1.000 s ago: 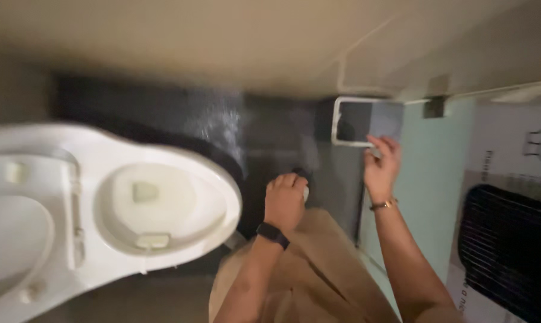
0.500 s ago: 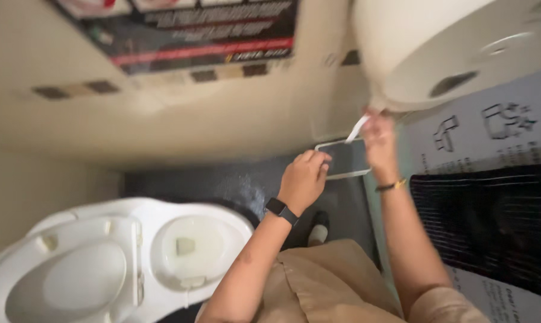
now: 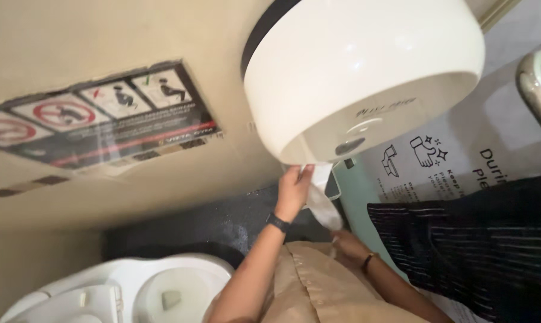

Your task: The person cleans a toilet by wiping the seat and rim with a tissue, rinsing the bowl with a handheld bidet sprayer, and wiping the tank and surrounding wall. The person uses tissues and a bidet sprayer to clean multiple surfaces of the toilet.

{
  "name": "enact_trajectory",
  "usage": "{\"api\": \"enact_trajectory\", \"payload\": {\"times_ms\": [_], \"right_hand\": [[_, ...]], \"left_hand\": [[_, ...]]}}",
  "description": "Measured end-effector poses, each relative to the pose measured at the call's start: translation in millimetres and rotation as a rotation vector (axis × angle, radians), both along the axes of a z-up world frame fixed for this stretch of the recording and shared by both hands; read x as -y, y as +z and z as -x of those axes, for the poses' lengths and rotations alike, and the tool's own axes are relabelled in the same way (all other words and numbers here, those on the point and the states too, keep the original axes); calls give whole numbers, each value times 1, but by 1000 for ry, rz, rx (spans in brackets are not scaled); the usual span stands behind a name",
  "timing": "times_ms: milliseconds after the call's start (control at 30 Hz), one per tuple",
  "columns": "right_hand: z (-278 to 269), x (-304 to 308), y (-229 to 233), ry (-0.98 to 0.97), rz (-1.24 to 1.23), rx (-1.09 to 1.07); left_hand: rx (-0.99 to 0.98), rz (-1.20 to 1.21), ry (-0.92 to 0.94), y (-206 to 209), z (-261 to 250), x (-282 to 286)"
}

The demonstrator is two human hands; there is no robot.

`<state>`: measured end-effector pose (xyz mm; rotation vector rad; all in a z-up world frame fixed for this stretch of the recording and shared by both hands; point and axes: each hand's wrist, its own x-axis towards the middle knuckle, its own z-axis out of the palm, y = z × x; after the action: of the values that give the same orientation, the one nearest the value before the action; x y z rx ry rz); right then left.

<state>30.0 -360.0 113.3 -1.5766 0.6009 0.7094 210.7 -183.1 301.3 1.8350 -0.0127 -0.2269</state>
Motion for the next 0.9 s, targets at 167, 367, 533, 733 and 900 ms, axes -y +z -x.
{"api": "enact_trajectory", "payload": {"times_ms": [167,367,533,733,900], "right_hand": [[-73,17,94,-373,-425,361],[-131,-40,194,-366,-253,559],[-119,-76,171,-397,48,454],[-63,-88,65,-163,351,523],[-32,-76,26,-143,525,140]], "left_hand": [[198,-220,-182,-17,7,-20],[142,-524,-518,-16,2,-49],[196,-159,-584,19,-26,-63],[125,357,-608,32,-38,-48],[-41,285,-410,16,-26,-44]]}}
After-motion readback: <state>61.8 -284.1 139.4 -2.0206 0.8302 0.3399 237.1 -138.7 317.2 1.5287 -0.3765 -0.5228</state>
